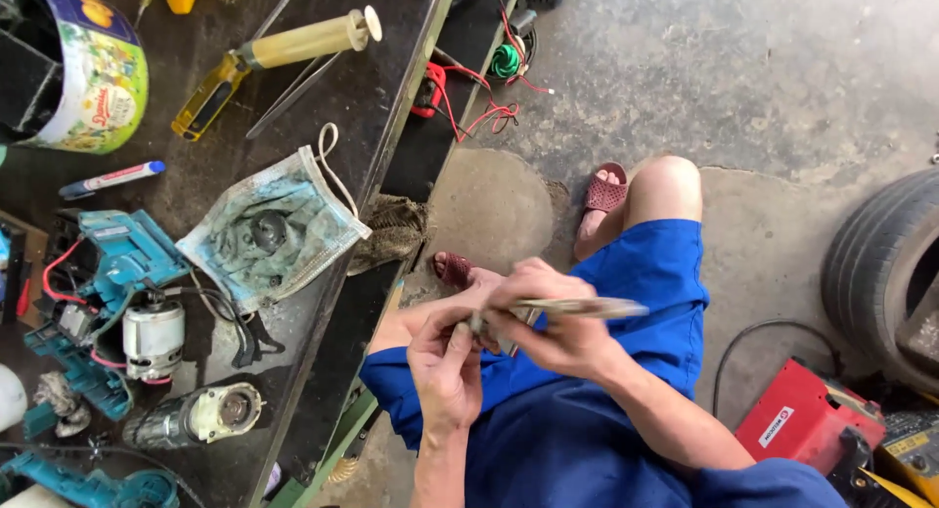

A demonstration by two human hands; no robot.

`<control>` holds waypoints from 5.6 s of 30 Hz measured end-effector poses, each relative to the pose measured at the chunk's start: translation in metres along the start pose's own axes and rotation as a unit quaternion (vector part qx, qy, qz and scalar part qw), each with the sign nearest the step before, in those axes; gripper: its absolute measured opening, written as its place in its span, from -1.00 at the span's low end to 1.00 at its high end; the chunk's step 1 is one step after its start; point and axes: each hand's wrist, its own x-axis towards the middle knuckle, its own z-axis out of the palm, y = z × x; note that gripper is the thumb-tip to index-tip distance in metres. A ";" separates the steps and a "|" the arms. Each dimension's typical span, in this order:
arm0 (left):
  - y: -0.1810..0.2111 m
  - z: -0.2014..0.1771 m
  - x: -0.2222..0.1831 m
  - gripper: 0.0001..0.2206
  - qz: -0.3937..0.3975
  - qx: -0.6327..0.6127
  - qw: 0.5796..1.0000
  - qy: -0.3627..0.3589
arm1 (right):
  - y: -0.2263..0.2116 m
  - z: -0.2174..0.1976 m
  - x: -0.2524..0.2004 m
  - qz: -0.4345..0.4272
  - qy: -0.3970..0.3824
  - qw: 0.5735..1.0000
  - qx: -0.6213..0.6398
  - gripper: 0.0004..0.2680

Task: Cleaning and lubricating small mechanical components of a drill motor during a reassembly process.

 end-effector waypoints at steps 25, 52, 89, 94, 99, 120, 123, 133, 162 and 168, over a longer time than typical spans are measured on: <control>0.015 -0.009 0.000 -0.86 0.003 0.036 0.999 -0.008 | -0.010 0.016 0.008 -0.025 -0.080 0.996 -0.002 -0.96; 0.024 -0.014 0.002 -0.91 -0.042 0.015 0.999 0.008 | 0.003 0.030 0.009 -0.017 -0.003 0.998 -0.052 -0.97; 0.029 -0.028 -0.005 -0.94 -0.029 -0.046 0.998 0.025 | -0.006 0.039 0.001 0.012 0.013 0.998 -0.062 -0.90; 0.023 -0.028 -0.005 -0.84 0.040 -0.026 0.999 -0.002 | -0.016 0.042 0.009 -0.014 -0.071 0.995 -0.063 -0.95; 0.076 0.005 -0.010 -0.93 0.153 0.130 0.979 0.017 | 0.014 0.034 -0.007 0.028 0.058 0.991 -0.119 -0.94; 0.188 0.006 0.070 -0.91 0.347 0.656 0.663 0.102 | 0.046 0.041 -0.023 0.056 0.094 0.992 0.064 -0.88; 0.208 -0.013 0.061 -0.91 0.329 0.676 0.649 0.117 | 0.047 0.042 -0.023 0.066 0.099 0.990 0.075 -0.88; 0.198 -0.022 0.064 -0.86 0.298 0.767 0.561 0.092 | 0.055 0.051 -0.027 0.084 0.088 0.989 0.090 -0.89; 0.147 0.009 0.070 -0.89 0.394 0.682 0.615 -0.031 | 0.027 0.068 -0.018 0.147 0.029 0.984 0.098 -0.91; 0.144 0.025 0.049 -0.91 0.465 0.613 0.639 -0.002 | 0.028 0.061 -0.018 0.141 0.041 0.983 0.112 -0.91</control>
